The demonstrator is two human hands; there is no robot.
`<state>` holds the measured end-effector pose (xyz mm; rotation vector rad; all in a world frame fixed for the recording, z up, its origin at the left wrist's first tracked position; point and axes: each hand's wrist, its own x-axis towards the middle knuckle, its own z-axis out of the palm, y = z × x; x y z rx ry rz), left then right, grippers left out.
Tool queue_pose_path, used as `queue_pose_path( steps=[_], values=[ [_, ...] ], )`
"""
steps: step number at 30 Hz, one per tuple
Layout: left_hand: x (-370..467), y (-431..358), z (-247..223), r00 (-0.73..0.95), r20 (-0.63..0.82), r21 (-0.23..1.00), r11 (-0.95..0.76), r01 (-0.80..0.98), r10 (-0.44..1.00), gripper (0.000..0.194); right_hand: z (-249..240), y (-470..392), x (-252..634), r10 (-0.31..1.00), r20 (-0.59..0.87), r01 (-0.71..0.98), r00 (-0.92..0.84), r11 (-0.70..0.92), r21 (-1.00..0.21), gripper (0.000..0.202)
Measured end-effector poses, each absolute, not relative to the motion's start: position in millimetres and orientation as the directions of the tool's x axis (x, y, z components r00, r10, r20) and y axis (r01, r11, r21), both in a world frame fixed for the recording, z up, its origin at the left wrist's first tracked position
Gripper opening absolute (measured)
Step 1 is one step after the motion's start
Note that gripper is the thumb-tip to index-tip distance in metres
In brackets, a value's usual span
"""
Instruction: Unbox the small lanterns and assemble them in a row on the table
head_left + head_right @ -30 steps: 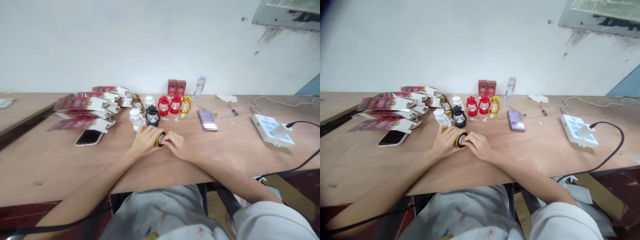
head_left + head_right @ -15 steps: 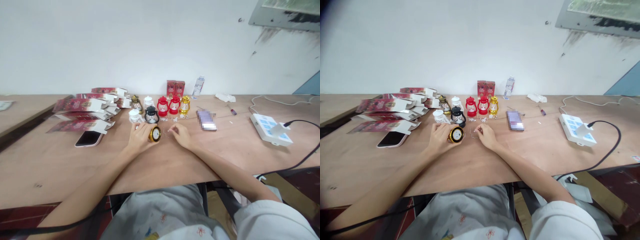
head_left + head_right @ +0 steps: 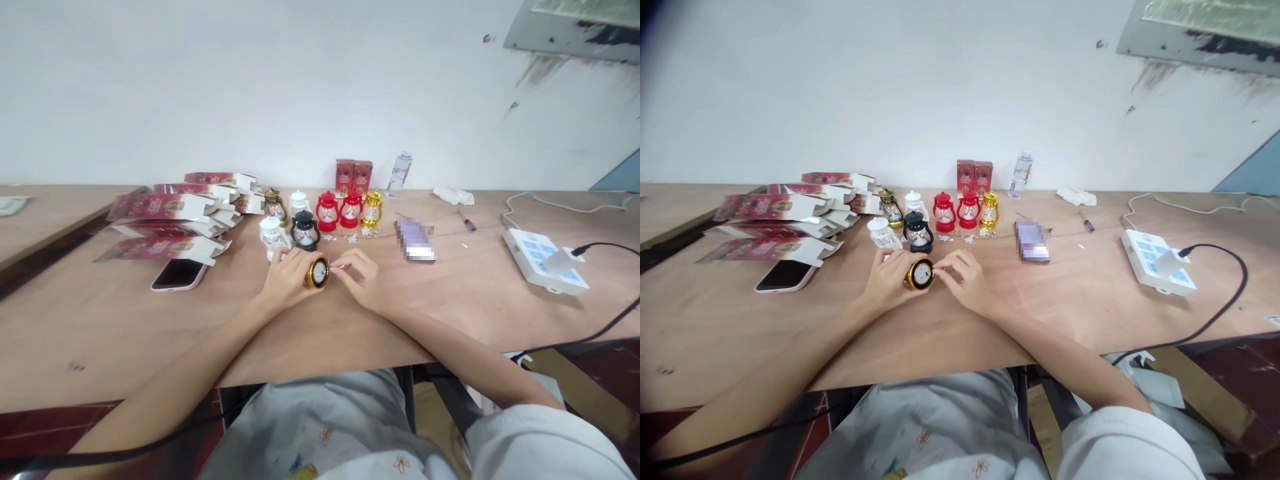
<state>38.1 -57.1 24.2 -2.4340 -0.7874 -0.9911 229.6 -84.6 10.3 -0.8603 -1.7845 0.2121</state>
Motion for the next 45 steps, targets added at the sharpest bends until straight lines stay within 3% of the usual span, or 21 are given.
queue_pose_path(
  steps=[11,18,25,33,38,45],
  values=[
    [38.8,-56.7,21.0,0.625,0.705,-0.174,-0.773,0.611,0.335,0.024,3.0,-87.5,221.3,0.571,0.788,0.476,-0.228,0.772,-0.422,0.012],
    [40.2,-56.1,18.9,0.681,0.698,-0.296,-0.778,0.554,0.220,0.020,6.5,-87.1,223.6,0.609,0.737,0.432,-0.295,0.773,-0.465,0.010],
    [40.5,-55.9,18.0,0.722,0.660,-0.350,-0.765,0.540,0.208,0.019,5.1,-82.9,227.8,0.628,0.680,0.421,-0.378,0.771,-0.477,0.014],
    [36.0,-52.2,16.4,0.710,0.645,-0.251,-0.799,0.546,0.282,0.022,4.0,-82.8,229.3,0.630,0.662,0.470,-0.406,0.765,-0.440,0.018],
    [29.7,-45.2,19.9,0.544,0.758,-0.115,-0.747,0.655,0.360,0.032,0.2,-83.0,225.1,0.541,0.647,0.430,-0.537,0.835,-0.342,0.016],
    [35.4,-49.1,16.8,0.554,0.735,-0.106,-0.741,0.663,0.391,0.036,-1.8,-78.3,222.8,0.558,0.712,0.415,-0.426,0.820,-0.395,0.013]
  ],
)
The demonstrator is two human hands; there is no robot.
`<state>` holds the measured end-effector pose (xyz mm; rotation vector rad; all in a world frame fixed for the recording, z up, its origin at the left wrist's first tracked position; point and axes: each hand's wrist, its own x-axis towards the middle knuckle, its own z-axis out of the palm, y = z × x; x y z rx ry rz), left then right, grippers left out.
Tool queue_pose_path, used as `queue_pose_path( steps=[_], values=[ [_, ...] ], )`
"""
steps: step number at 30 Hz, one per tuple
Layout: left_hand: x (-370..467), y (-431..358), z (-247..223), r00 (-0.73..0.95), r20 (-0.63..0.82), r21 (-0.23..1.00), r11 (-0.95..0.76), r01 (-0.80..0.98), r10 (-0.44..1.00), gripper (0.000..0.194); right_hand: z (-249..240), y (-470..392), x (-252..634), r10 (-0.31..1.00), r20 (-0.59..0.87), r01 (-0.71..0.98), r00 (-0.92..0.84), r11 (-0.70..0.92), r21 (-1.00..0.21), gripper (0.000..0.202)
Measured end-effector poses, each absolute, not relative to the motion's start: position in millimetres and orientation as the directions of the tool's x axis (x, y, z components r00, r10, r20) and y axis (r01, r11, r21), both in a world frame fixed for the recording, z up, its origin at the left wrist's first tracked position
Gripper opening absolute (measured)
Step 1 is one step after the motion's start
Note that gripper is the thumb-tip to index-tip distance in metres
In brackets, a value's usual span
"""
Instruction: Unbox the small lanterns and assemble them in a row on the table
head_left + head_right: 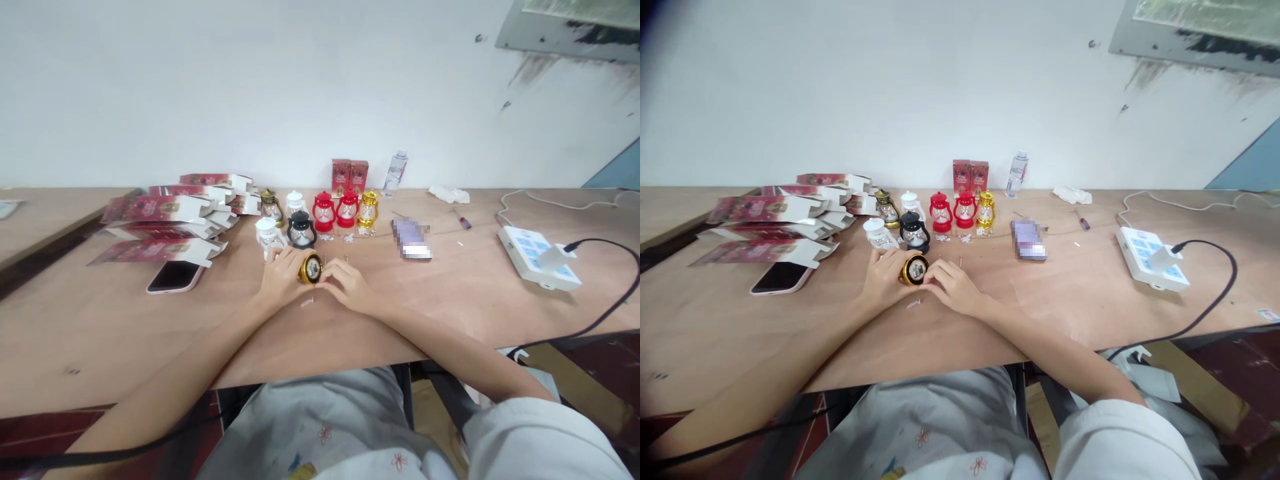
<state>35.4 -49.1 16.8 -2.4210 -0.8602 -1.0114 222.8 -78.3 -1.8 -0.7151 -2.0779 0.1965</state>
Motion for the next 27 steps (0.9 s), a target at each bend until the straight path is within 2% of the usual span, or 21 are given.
queue_pose_path(
  steps=[3,6,11,15,20,23,27],
  values=[
    [35.1,-48.0,15.2,0.526,0.745,-0.093,-0.718,0.690,0.409,0.036,-2.7,-79.4,224.0,0.546,0.719,0.441,-0.430,0.822,-0.361,0.014],
    [33.4,-46.4,15.6,0.497,0.768,-0.093,-0.697,0.711,0.404,0.034,-4.6,-81.5,223.3,0.501,0.685,0.440,-0.529,0.852,-0.284,0.018],
    [31.4,-44.1,18.5,0.471,0.789,-0.082,-0.691,0.718,0.395,0.031,-9.0,-82.9,220.8,0.467,0.579,0.457,-0.668,0.872,-0.176,0.036],
    [31.7,-43.9,19.7,0.458,0.800,-0.071,-0.697,0.714,0.388,0.031,-10.0,-81.9,218.8,0.398,0.535,0.404,-0.745,0.908,-0.113,0.026],
    [30.8,-43.7,19.6,0.466,0.795,-0.074,-0.702,0.708,0.387,0.032,-4.2,-77.7,224.6,0.395,0.675,0.411,-0.623,0.900,-0.146,0.023],
    [29.2,-42.6,20.8,0.430,0.814,-0.059,-0.681,0.730,0.390,0.033,-1.0,-71.1,234.7,0.445,0.738,0.502,-0.507,0.849,-0.166,0.025],
    [28.2,-41.8,22.9,0.391,0.834,-0.041,-0.662,0.748,0.389,0.032,-0.8,-60.1,248.1,0.554,0.716,0.696,-0.424,0.706,-0.134,0.026]
  ],
)
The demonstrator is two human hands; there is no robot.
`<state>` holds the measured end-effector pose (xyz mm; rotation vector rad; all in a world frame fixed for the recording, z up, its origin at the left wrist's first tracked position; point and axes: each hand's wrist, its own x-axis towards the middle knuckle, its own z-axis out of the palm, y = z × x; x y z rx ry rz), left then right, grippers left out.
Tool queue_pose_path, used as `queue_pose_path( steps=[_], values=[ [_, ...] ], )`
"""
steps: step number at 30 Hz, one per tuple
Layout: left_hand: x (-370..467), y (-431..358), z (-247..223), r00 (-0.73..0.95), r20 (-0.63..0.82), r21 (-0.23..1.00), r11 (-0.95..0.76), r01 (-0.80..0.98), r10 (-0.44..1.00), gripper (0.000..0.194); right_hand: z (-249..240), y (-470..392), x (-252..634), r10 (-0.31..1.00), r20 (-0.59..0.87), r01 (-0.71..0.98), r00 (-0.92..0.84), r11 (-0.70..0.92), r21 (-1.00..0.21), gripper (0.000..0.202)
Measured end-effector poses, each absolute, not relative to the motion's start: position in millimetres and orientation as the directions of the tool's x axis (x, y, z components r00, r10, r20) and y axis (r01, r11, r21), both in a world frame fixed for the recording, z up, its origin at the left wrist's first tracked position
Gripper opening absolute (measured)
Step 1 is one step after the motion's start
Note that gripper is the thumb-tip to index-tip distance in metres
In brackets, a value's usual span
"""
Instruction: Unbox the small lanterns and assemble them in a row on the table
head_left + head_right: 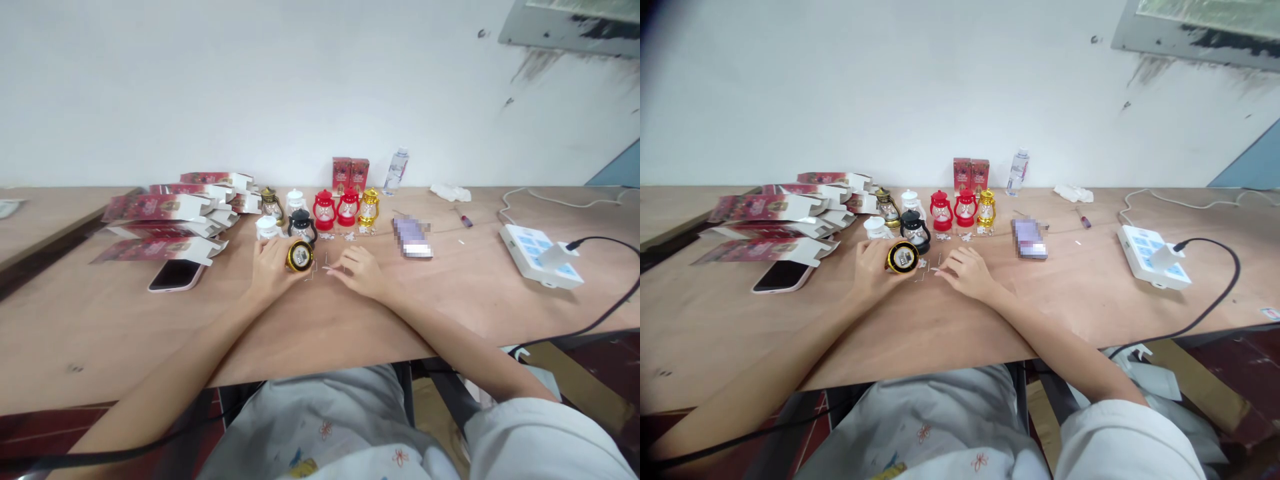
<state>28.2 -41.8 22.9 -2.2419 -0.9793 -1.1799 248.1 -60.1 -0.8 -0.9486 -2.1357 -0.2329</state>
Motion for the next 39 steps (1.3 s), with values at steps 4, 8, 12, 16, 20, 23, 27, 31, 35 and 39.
queue_pose_path(
  steps=[4,8,12,16,20,23,27,31,35,39],
  values=[
    [28.7,-42.6,21.3,0.412,0.797,-0.023,-0.660,0.751,0.441,0.034,-2.0,-51.8,254.3,0.726,0.621,0.851,-0.295,0.495,-0.175,0.021],
    [30.3,-44.3,18.6,0.474,0.767,-0.044,-0.702,0.711,0.433,0.033,-1.6,-52.1,253.0,0.777,0.587,0.867,-0.227,0.435,-0.241,0.024],
    [33.2,-46.2,18.4,0.534,0.736,-0.060,-0.746,0.664,0.416,0.029,2.5,-64.4,244.5,0.649,0.716,0.748,-0.260,0.603,-0.276,0.022],
    [35.8,-48.5,18.4,0.586,0.709,-0.074,-0.786,0.614,0.392,0.028,6.1,-79.2,232.1,0.480,0.818,0.626,-0.318,0.754,-0.199,0.016],
    [38.2,-51.4,18.1,0.633,0.700,-0.122,-0.818,0.562,0.330,0.029,4.0,-83.9,224.7,0.446,0.827,0.590,-0.343,0.787,-0.180,0.016],
    [39.8,-53.1,18.1,0.648,0.701,-0.157,-0.821,0.549,0.299,0.026,1.9,-82.7,224.7,0.458,0.818,0.582,-0.348,0.790,-0.195,0.016],
    [40.9,-53.9,17.9,0.669,0.704,-0.222,-0.821,0.527,0.239,0.025,2.3,-81.5,227.3,0.475,0.790,0.566,-0.387,0.799,-0.204,0.017],
    [41.5,-54.1,17.3,0.678,0.702,-0.248,-0.818,0.520,0.218,0.022,4.5,-82.1,228.2,0.498,0.738,0.569,-0.455,0.800,-0.189,0.019],
    [42.0,-54.2,16.4,0.677,0.700,-0.234,-0.823,0.518,0.227,0.023,4.6,-82.9,227.2,0.475,0.732,0.584,-0.488,0.801,-0.130,0.020],
    [41.9,-54.5,16.1,0.666,0.691,-0.187,-0.822,0.538,0.279,0.025,4.0,-83.4,226.1,0.468,0.741,0.588,-0.481,0.800,-0.123,0.019]
  ],
)
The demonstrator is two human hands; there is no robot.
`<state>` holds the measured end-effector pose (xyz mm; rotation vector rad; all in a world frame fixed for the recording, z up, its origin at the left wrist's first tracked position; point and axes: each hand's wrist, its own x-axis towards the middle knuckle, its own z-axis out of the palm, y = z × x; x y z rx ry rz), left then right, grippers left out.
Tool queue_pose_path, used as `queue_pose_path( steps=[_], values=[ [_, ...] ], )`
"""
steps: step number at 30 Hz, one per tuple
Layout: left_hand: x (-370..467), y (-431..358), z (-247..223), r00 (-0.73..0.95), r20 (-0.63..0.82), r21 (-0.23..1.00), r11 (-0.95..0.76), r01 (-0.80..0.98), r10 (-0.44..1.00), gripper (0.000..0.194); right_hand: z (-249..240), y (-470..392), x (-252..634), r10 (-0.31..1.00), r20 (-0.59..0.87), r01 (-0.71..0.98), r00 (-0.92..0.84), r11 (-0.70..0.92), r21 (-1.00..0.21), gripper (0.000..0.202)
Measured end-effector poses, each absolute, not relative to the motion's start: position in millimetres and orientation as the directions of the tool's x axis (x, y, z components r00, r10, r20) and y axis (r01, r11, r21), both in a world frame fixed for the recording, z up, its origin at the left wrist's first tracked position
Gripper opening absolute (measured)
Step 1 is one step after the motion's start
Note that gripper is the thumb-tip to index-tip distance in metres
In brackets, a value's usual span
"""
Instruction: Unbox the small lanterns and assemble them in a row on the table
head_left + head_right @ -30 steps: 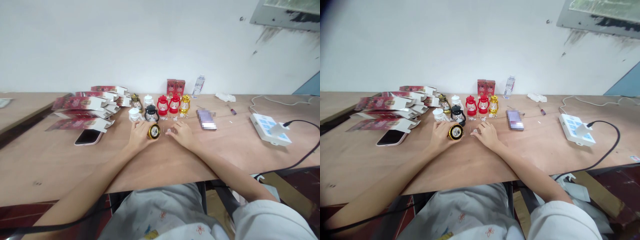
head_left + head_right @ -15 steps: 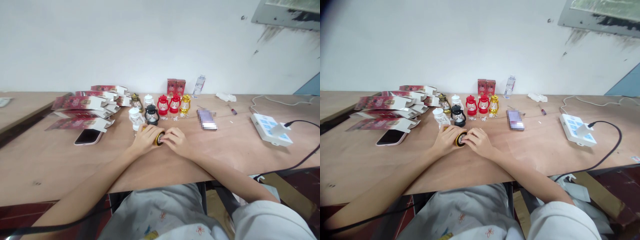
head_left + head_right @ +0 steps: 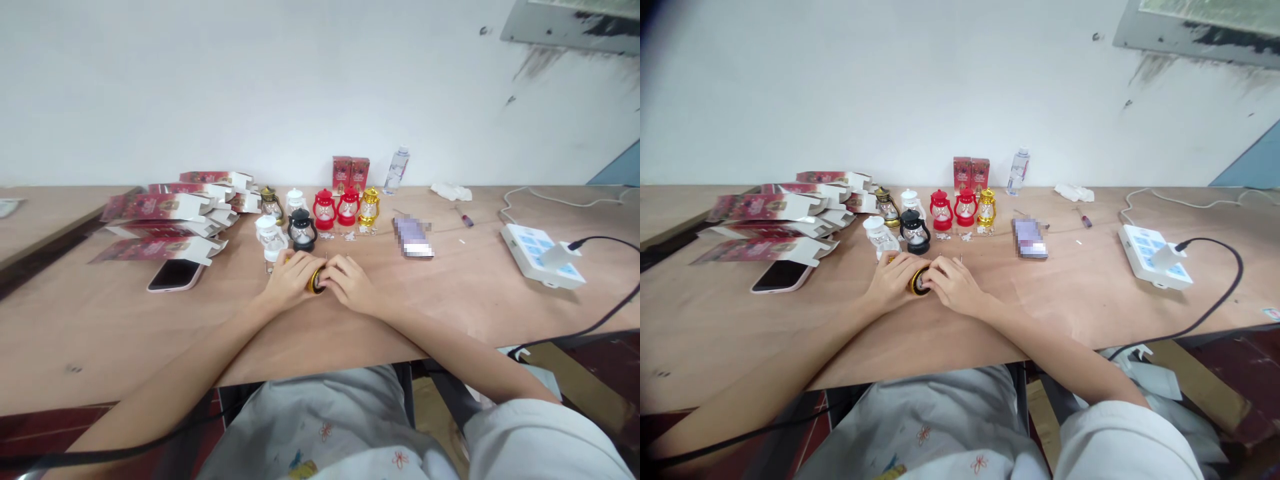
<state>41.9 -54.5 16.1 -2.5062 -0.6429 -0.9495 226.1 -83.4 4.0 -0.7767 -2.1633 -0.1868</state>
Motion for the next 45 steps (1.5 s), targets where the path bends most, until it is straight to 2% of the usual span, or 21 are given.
queue_pose_path(
  steps=[5,14,33,37,42,45],
  values=[
    [41.6,-55.0,17.1,0.651,0.688,-0.143,-0.820,0.554,0.320,0.027,4.3,-84.0,225.3,0.501,0.752,0.552,-0.428,0.804,-0.221,0.016],
    [42.6,-57.5,17.5,0.683,0.674,-0.197,-0.823,0.532,0.281,0.025,5.7,-84.2,227.5,0.553,0.715,0.463,-0.427,0.813,-0.352,0.015],
    [43.2,-58.5,15.5,0.632,0.696,-0.096,-0.828,0.553,0.341,0.028,2.7,-83.5,224.5,0.518,0.721,0.396,-0.461,0.847,-0.355,0.010],
    [43.0,-58.5,16.3,0.620,0.692,-0.053,-0.831,0.554,0.369,0.030,2.7,-82.6,225.4,0.490,0.729,0.398,-0.478,0.861,-0.318,0.010],
    [42.6,-57.9,17.2,0.599,0.683,0.000,-0.820,0.572,0.418,0.028,1.0,-83.0,225.0,0.523,0.758,0.386,-0.389,0.840,-0.381,0.007],
    [42.5,-57.8,17.4,0.605,0.673,-0.002,-0.818,0.576,0.425,0.028,0.5,-84.2,224.4,0.519,0.773,0.402,-0.363,0.836,-0.372,0.011]
  ],
)
